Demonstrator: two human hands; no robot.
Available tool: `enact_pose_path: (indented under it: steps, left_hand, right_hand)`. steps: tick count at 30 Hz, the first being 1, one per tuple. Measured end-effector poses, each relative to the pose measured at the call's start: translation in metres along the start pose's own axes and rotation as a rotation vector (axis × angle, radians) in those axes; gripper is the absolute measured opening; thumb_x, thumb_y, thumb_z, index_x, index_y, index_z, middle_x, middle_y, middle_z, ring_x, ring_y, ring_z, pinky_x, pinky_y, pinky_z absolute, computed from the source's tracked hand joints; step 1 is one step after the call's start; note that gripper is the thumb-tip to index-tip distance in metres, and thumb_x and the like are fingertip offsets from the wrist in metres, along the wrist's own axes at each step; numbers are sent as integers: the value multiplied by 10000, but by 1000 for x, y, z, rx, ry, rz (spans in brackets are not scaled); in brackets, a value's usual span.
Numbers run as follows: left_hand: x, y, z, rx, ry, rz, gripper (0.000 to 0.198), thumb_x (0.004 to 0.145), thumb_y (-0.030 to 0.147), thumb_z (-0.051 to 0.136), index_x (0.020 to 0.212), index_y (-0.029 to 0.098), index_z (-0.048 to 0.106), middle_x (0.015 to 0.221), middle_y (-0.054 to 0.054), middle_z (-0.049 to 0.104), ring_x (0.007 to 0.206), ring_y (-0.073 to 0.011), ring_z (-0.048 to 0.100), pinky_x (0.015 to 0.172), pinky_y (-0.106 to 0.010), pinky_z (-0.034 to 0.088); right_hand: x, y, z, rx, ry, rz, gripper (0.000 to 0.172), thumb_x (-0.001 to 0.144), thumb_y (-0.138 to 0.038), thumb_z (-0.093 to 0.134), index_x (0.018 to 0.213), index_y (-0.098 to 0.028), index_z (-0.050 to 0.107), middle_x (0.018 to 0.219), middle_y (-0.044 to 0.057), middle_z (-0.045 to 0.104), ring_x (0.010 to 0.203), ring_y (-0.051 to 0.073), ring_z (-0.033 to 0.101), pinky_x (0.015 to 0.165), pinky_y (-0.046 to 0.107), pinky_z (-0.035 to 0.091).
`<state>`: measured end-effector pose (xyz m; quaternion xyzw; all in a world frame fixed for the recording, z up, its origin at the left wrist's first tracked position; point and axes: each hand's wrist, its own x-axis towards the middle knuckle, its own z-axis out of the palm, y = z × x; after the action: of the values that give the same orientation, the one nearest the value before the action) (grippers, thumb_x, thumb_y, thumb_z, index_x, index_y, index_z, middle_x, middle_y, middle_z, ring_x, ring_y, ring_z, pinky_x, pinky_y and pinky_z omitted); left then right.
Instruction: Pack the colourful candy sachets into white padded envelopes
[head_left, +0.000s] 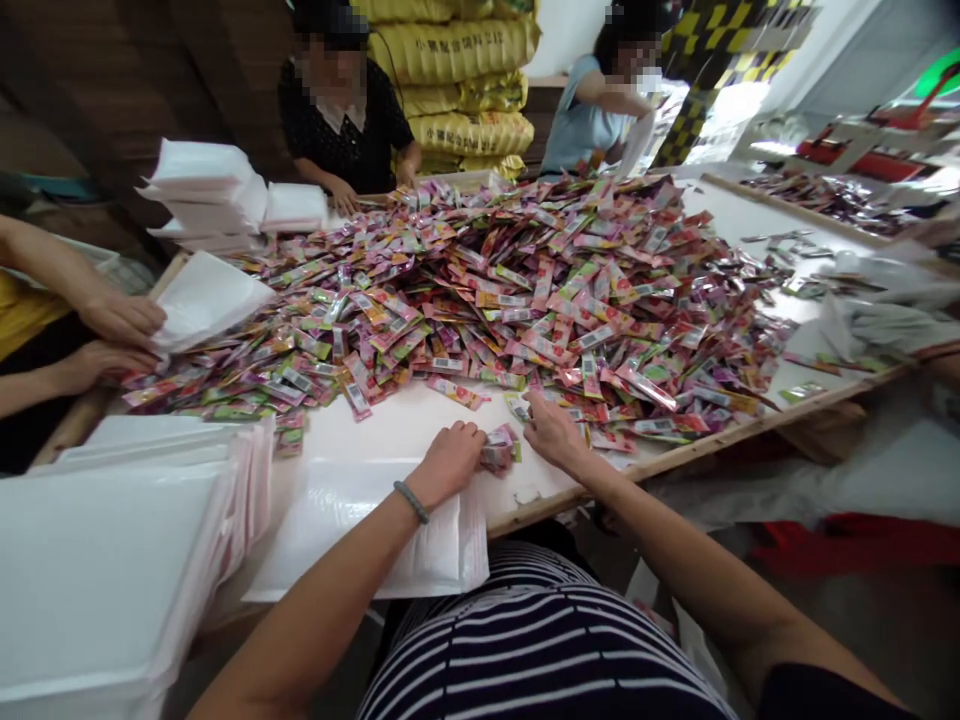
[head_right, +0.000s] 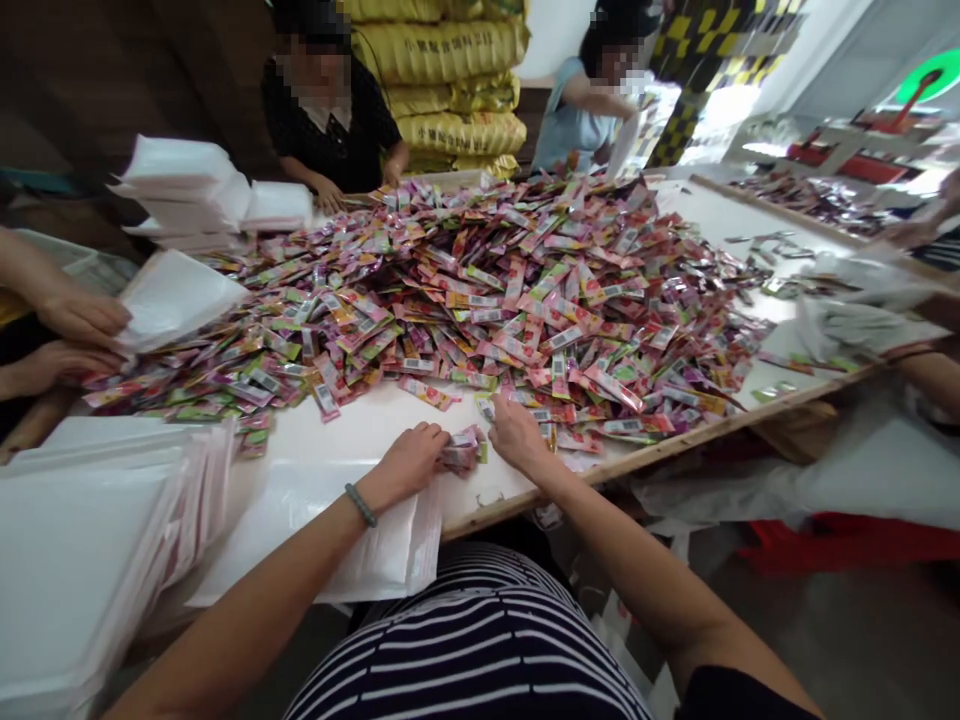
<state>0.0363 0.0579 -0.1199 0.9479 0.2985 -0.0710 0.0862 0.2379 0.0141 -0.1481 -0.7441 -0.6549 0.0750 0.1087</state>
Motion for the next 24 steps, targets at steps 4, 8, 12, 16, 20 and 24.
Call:
enact_pose_path:
  steps: [4, 8, 12, 16, 20, 24]
  left_hand:
    - [-11, 4, 13, -7, 70, -9, 209, 921, 193, 465, 1109, 149, 544, 1127, -118, 584, 1060, -263, 516, 819, -380, 456]
    - [-20, 7, 23, -17, 122, -47, 212, 942, 172, 420, 1132, 167, 515, 1181, -108, 552, 1084, -243, 495, 868, -378, 435]
    - [-21, 7, 28, -13, 132, -28, 192, 941, 174, 425, 1111, 170, 513, 1162, -102, 556, 1067, -247, 497, 853, -383, 433]
    - [-19, 7, 24, -5, 93, -22, 191, 935, 145, 415, 1093, 159, 520, 1131, -100, 571, 1045, -252, 506, 833, -381, 432]
    - [-22, 9, 19, 17, 40, 4, 201, 941, 151, 399, 1099, 148, 525, 1128, -105, 578, 1028, -257, 516, 838, -399, 431]
    - [-31, 10, 19, 33, 60, -9, 205, 948, 165, 391, 1104, 151, 524, 1119, -101, 576, 1025, -263, 519, 838, -410, 434]
  right_hand:
    - [31, -8, -10, 14, 131, -134, 468, 836, -110, 430, 1300, -110, 496, 1130, 157, 639, 1044, 266, 560, 903, 353, 411]
    - [59, -16, -12, -13, 26, -154, 465, 826, -100, 466, 1286, -116, 528, 1101, 160, 652, 1059, 265, 561, 924, 342, 397]
    - [67, -25, -6, 82, 44, -108, 405, 841, -169, 520, 1241, -119, 566, 1107, 134, 668, 1057, 246, 583, 901, 322, 424]
    - [72, -45, 0, 211, -7, -233, 412, 813, -182, 589, 1224, -146, 594, 1089, 89, 689, 982, 209, 617, 859, 290, 448]
    - [75, -62, 9, 102, -81, -375, 354, 838, -176, 573, 1182, -176, 657, 1110, 103, 685, 1009, 218, 617, 831, 285, 445]
    - [67, -58, 12, 6, -164, -504, 364, 874, -107, 476, 1136, -216, 704, 1031, 90, 703, 958, 196, 631, 781, 262, 434]
